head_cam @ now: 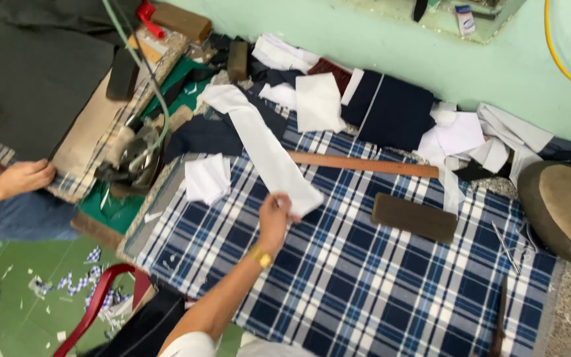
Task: The person is preparing fabric components by cutting a white strip with scissors, folding it, and pressing it with an iron on a cutting table.
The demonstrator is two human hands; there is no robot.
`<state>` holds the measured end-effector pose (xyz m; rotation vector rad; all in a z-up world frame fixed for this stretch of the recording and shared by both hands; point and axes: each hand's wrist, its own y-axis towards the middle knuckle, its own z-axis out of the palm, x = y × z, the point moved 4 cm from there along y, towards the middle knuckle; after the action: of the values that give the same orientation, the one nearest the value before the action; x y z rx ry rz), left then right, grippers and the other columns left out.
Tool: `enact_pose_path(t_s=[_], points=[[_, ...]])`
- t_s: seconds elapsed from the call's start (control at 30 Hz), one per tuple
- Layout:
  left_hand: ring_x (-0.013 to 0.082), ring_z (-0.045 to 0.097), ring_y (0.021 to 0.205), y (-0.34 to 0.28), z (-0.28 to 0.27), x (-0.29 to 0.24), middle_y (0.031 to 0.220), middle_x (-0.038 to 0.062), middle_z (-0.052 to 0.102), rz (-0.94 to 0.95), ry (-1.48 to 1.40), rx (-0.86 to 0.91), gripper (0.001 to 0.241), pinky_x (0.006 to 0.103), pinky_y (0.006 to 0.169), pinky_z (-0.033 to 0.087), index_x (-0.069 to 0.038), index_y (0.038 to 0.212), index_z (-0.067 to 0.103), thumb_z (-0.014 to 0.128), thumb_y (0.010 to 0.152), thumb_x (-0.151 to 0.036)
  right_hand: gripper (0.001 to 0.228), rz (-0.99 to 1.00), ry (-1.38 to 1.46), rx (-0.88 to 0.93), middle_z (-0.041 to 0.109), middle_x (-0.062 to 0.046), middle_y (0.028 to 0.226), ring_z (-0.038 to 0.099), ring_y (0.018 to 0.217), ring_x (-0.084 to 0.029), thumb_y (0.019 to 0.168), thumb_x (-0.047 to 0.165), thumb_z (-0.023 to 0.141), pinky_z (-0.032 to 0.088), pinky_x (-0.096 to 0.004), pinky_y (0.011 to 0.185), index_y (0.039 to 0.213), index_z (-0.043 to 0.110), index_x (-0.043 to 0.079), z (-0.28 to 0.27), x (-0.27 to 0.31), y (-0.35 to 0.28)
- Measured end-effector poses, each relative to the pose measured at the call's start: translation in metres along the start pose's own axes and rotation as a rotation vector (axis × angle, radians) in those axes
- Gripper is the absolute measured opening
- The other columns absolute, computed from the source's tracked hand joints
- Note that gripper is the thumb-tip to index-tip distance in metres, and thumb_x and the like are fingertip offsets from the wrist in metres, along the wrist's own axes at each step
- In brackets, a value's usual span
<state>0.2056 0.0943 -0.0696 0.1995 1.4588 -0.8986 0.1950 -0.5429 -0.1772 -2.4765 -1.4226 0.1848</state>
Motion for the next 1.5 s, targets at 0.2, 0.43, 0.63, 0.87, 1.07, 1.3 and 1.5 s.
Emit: enact_pose_path(t_s=[0.2, 0.43, 0.63, 0.87, 1.07, 1.3, 1.5], points=[[0.0304, 0.07, 0.064, -0.177, 0.016, 0.08, 0.09, 0.015, 0.063, -0.414, -0.159, 0.087, 0.013, 0.0363, 0.06, 0.063, -0.003, 0.102, 0.059, 0.063, 0.09, -0.004, 0.035, -0.222, 0.016, -0.037, 0.076, -0.022, 0.095, 0.07, 0.084, -0.045, 0.097, 0.031, 0.066, 0.053, -0.052, 0.079, 0.127, 0.071, 0.013, -0.055, 0.01, 0.023], [0.0263, 0.075, 0.083, -0.332, 0.115, 0.137, 0.097, 0.015, 0.07, -0.763, -0.067, 0.756, 0.018, 0.0389, 0.065, 0.067, -0.002, 0.11, 0.064, 0.07, 0.098, -0.013, 0.048, -0.606, 0.137, -0.038, 0.071, -0.03, 0.104, 0.065, 0.095, -0.051, 0.099, 0.019, 0.062, 0.052, -0.062, 0.082, 0.143, 0.06, 0.0, -0.097, 0.053, 0.036], [0.0232, 0.066, 0.096, -0.323, 0.104, 0.054, 0.111, 0.01, 0.071, -0.01, 0.917, 1.245, 0.042, 0.0387, 0.088, 0.053, -0.011, 0.119, 0.065, 0.039, 0.106, -0.042, 0.068, -0.581, 0.24, -0.058, 0.038, -0.027, 0.131, 0.055, 0.089, -0.051, 0.099, 0.023, 0.066, 0.052, -0.062, 0.085, 0.16, 0.043, 0.004, -0.092, 0.037, 0.025], [0.033, 0.074, 0.078, -0.115, 0.01, 0.025, 0.083, 0.017, 0.074, 0.825, 1.3, 0.34, 0.02, 0.0436, 0.07, 0.057, -0.006, 0.101, 0.077, 0.058, 0.101, -0.014, 0.026, -0.819, 0.239, -0.484, 0.068, -0.014, 0.105, 0.069, 0.1, -0.034, 0.093, 0.009, 0.078, 0.053, -0.04, 0.085, 0.119, 0.076, 0.007, -0.108, 0.077, -0.085], [0.0338, 0.048, 0.141, -0.043, 0.014, -0.013, 0.147, 0.018, 0.058, 0.984, 1.526, 0.437, 0.052, 0.0524, 0.111, 0.04, -0.009, 0.151, 0.052, 0.059, 0.1, -0.001, 0.039, -0.833, 0.452, -0.052, 0.063, -0.018, 0.13, 0.065, 0.114, -0.039, 0.096, 0.019, 0.067, 0.054, -0.048, 0.092, 0.134, 0.067, 0.009, -0.099, 0.146, -0.17], [0.0238, 0.056, 0.109, 0.049, -0.002, 0.029, 0.113, 0.005, 0.064, 1.082, 1.902, 0.608, 0.028, 0.0386, 0.09, 0.045, -0.021, 0.121, 0.069, 0.069, 0.092, -0.02, 0.038, -0.701, 0.233, 0.203, 0.068, -0.008, 0.093, 0.071, 0.093, -0.03, 0.093, 0.031, 0.068, 0.056, -0.042, 0.082, 0.129, 0.067, 0.019, -0.033, 0.141, -0.142], [0.0213, 0.062, 0.105, 0.051, -0.021, 0.01, 0.105, 0.004, 0.071, 1.166, 1.89, 0.679, 0.023, 0.0357, 0.088, 0.048, -0.019, 0.11, 0.073, 0.075, 0.087, -0.021, 0.019, -0.708, 0.519, 0.175, 0.075, -0.007, 0.103, 0.071, 0.101, -0.031, 0.095, 0.027, 0.073, 0.056, -0.042, 0.087, 0.112, 0.079, 0.021, -0.076, 0.121, -0.138]])
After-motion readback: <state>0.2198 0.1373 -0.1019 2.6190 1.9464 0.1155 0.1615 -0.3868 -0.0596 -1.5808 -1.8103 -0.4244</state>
